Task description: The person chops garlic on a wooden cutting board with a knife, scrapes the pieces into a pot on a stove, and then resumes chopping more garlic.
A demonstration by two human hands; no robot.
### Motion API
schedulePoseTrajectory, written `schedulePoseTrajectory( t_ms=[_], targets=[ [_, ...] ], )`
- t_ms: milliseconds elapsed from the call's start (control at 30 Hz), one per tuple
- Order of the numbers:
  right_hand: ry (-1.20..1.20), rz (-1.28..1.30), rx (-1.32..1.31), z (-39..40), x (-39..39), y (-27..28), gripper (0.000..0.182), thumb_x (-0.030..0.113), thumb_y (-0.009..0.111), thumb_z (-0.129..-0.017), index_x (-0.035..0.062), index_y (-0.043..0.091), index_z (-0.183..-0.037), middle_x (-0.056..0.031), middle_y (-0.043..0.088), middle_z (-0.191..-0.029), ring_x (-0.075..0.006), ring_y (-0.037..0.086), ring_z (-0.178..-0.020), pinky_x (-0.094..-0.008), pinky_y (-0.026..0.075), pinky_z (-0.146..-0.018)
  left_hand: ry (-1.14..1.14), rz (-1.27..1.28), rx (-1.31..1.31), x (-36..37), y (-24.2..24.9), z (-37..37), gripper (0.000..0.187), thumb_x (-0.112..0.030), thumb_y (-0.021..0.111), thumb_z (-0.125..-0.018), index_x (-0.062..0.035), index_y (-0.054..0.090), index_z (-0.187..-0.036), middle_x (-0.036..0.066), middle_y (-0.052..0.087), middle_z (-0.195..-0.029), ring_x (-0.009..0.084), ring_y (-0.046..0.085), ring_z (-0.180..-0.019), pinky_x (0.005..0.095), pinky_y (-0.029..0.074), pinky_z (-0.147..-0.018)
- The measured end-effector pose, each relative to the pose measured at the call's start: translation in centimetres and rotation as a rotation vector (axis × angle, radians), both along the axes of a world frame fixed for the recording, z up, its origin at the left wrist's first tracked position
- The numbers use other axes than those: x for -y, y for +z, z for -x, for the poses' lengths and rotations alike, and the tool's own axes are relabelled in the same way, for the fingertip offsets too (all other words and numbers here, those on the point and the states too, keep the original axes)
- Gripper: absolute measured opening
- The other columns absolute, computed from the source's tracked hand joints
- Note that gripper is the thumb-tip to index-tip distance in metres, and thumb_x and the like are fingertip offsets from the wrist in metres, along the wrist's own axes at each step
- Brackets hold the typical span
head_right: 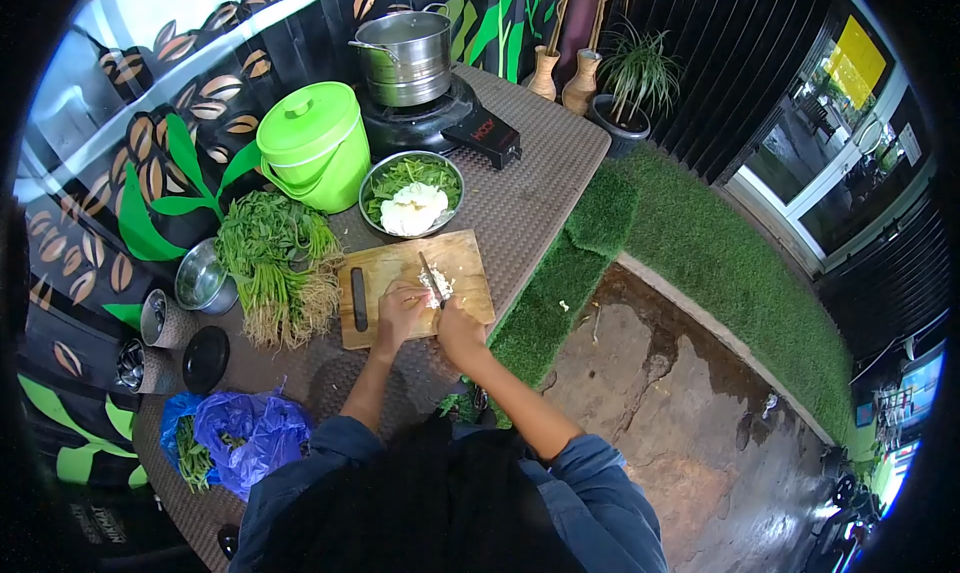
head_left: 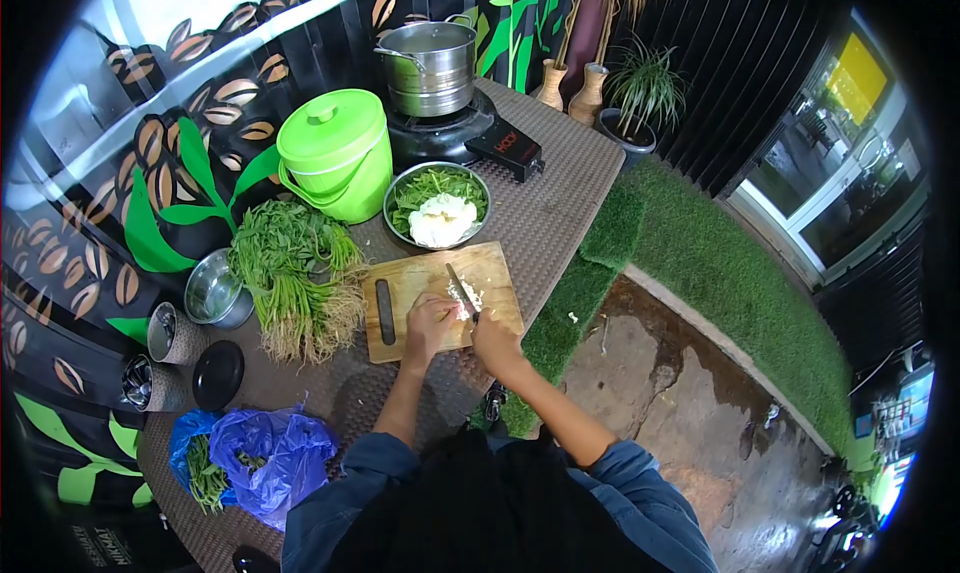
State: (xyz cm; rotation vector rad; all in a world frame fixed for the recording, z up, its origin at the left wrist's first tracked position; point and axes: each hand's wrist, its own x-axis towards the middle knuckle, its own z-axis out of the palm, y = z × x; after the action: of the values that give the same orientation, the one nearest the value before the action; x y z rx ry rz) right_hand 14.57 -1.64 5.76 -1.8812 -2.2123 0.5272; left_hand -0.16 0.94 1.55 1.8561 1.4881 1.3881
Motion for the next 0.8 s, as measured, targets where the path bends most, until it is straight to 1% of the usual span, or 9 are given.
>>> schedulePoseTrajectory(
  t_ms=[33,100,167,300,400,467,533,700,800],
  targets=[
    [0.001,0.000,0.003,0.5,0.4,-0.7,0.020,0.016,0.044,-0.090,-0.0009,0.044,-0.102,-0.0223,0.066,-0.075,-0.0358,0.068,-0.069,-0.0419,0.056,-0.059,0.011,0.009,-0.010,0.1,0.1,0.0,0.011,-0.007,0.073,-0.074,-0.0043,0.073,-0.085,0.010,0.067,-0.083,0.0221,0.062,-0.082,0.0321,0.051,-0.074],
    [-0.105,0.038,-0.006,1.5,1.1,-2.1,0.022,0.018,0.045,-0.090,-0.0009,0.044,-0.102,-0.0224,0.066,-0.075,-0.0375,0.068,-0.071,-0.0444,0.055,-0.061,0.024,0.018,-0.019,0.0,0.3,0.0,0.011,-0.007,0.073,-0.074,-0.0045,0.073,-0.085,0.010,0.067,-0.082,0.0218,0.062,-0.082,0.0318,0.051,-0.074],
    [-0.086,0.009,-0.022,1.5,0.5,-3.1,0.023,0.018,0.045,-0.090,-0.0010,0.044,-0.103,-0.0224,0.066,-0.075,-0.0377,0.068,-0.072,-0.0451,0.055,-0.062,0.023,0.016,-0.016,0.1,0.3,0.0,0.012,-0.006,0.073,-0.074,-0.0040,0.073,-0.085,0.010,0.068,-0.083,0.0216,0.062,-0.082,0.0316,0.051,-0.074],
    [-0.024,0.000,-0.018,0.3,-0.9,-1.7,0.022,0.016,0.044,-0.091,-0.0015,0.044,-0.104,-0.0222,0.066,-0.075,-0.0370,0.068,-0.072,-0.0453,0.055,-0.063,0.010,-0.023,-0.043,0.1,0.3,0.1,0.012,-0.007,0.073,-0.074,-0.0032,0.073,-0.086,0.010,0.069,-0.085,0.0223,0.063,-0.083,0.0321,0.051,-0.075],
    [-0.008,-0.020,-0.024,0.1,0.0,-0.1,0.022,0.016,0.043,-0.091,-0.0017,0.045,-0.105,-0.0227,0.066,-0.075,-0.0368,0.068,-0.071,-0.0449,0.055,-0.063,0.014,-0.024,-0.034,0.4,0.4,0.2,0.011,-0.007,0.072,-0.075,-0.0028,0.073,-0.085,0.010,0.069,-0.086,0.0228,0.063,-0.083,0.0324,0.051,-0.075],
    [-0.066,-0.012,-0.027,1.3,0.8,-2.1,0.023,0.017,0.043,-0.091,-0.0019,0.045,-0.105,-0.0229,0.066,-0.076,-0.0371,0.068,-0.071,-0.0448,0.055,-0.063,0.035,0.013,-0.006,0.3,0.1,0.2,0.011,-0.007,0.071,-0.075,-0.0027,0.073,-0.086,0.010,0.068,-0.085,0.0232,0.063,-0.083,0.0322,0.051,-0.076],
    [-0.125,-0.005,-0.031,2.1,1.0,-2.6,0.024,0.017,0.043,-0.092,-0.0021,0.046,-0.105,-0.0232,0.066,-0.077,-0.0374,0.068,-0.071,-0.0447,0.055,-0.063,0.027,0.015,-0.011,0.2,-0.1,0.2,0.012,-0.007,0.071,-0.076,-0.0023,0.073,-0.086,0.011,0.068,-0.085,0.0234,0.063,-0.083,0.0322,0.051,-0.076],
    [-0.043,-0.007,-0.024,1.3,-0.3,-1.9,0.026,0.019,0.042,-0.092,-0.0019,0.045,-0.107,-0.0235,0.066,-0.077,-0.0367,0.068,-0.071,-0.0438,0.055,-0.063,0.004,-0.010,0.001,0.2,-0.1,0.4,0.014,-0.006,0.070,-0.075,-0.0014,0.072,-0.087,0.012,0.067,-0.084,0.0243,0.063,-0.083,0.0329,0.051,-0.076],
    [0.039,-0.008,0.002,0.2,-0.9,-0.8,0.026,0.019,0.043,-0.092,-0.0020,0.045,-0.107,-0.0236,0.066,-0.076,-0.0360,0.068,-0.070,-0.0435,0.055,-0.061,0.002,0.070,-0.023,0.4,-0.1,0.6,0.018,-0.002,0.069,-0.074,-0.0016,0.072,-0.092,0.013,0.068,-0.090,0.0234,0.062,-0.089,0.0314,0.050,-0.080]
  ],
)
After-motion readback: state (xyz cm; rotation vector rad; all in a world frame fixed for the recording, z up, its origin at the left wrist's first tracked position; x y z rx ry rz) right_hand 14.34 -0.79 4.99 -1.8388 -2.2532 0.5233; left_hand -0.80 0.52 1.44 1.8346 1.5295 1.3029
